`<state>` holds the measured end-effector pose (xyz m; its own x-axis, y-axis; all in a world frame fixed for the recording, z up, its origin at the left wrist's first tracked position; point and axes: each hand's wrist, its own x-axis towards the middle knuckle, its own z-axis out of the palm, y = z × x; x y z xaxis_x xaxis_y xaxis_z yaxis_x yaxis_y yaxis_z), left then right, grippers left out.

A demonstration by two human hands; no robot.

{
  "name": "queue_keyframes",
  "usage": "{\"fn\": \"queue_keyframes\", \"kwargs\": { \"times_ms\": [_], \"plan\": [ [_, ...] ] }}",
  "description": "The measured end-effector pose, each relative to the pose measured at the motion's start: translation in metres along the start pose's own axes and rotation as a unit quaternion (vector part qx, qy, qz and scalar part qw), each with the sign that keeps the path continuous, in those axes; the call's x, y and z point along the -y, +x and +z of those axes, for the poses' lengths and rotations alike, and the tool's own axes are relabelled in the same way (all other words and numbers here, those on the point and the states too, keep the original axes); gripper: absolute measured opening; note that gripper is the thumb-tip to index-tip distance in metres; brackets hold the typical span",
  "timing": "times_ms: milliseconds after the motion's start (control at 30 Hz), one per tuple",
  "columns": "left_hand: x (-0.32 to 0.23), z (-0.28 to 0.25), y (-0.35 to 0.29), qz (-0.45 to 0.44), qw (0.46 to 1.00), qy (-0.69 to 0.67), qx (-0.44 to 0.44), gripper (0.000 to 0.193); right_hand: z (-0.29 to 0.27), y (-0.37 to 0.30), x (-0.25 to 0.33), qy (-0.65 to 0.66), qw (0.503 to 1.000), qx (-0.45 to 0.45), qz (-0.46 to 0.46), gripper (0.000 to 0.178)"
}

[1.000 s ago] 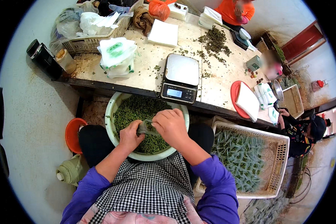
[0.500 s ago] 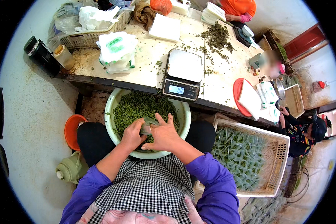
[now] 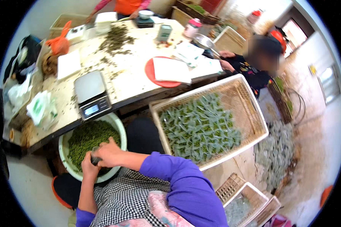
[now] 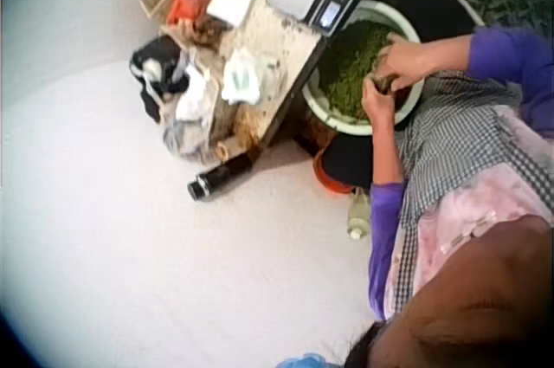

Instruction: The person scoops green tea leaves from a large bowl into small plastic bags, weighs each bag on a digital scale, and places the filled bags into a white basket. The process is repeated continuously.

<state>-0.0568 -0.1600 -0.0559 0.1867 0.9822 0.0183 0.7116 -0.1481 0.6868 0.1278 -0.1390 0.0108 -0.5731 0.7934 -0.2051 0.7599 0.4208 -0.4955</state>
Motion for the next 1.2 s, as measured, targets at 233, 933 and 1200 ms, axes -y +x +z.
{"fn": "queue_keyframes", "kwargs": {
  "times_ms": [233, 933, 1200],
  "plan": [
    [-0.052, 0.01, 0.013, -0.022, 0.998, 0.033, 0.046, 0.053, -0.005, -0.038, -0.041, 0.083, 0.992, -0.093, -0.017, 0.014],
    [-0.073, 0.059, 0.042, 0.037, 0.996, -0.066, 0.047, 0.055, -0.076, -0.475, -0.344, -0.308, 0.561, -0.418, 0.645, 0.017],
    [-0.069, 0.051, 0.026, 0.043, 0.994, -0.1, 0.033, 0.048, -0.044, -0.479, -0.35, -0.196, 0.599, -0.203, 0.749, 0.021]
  ]
}}
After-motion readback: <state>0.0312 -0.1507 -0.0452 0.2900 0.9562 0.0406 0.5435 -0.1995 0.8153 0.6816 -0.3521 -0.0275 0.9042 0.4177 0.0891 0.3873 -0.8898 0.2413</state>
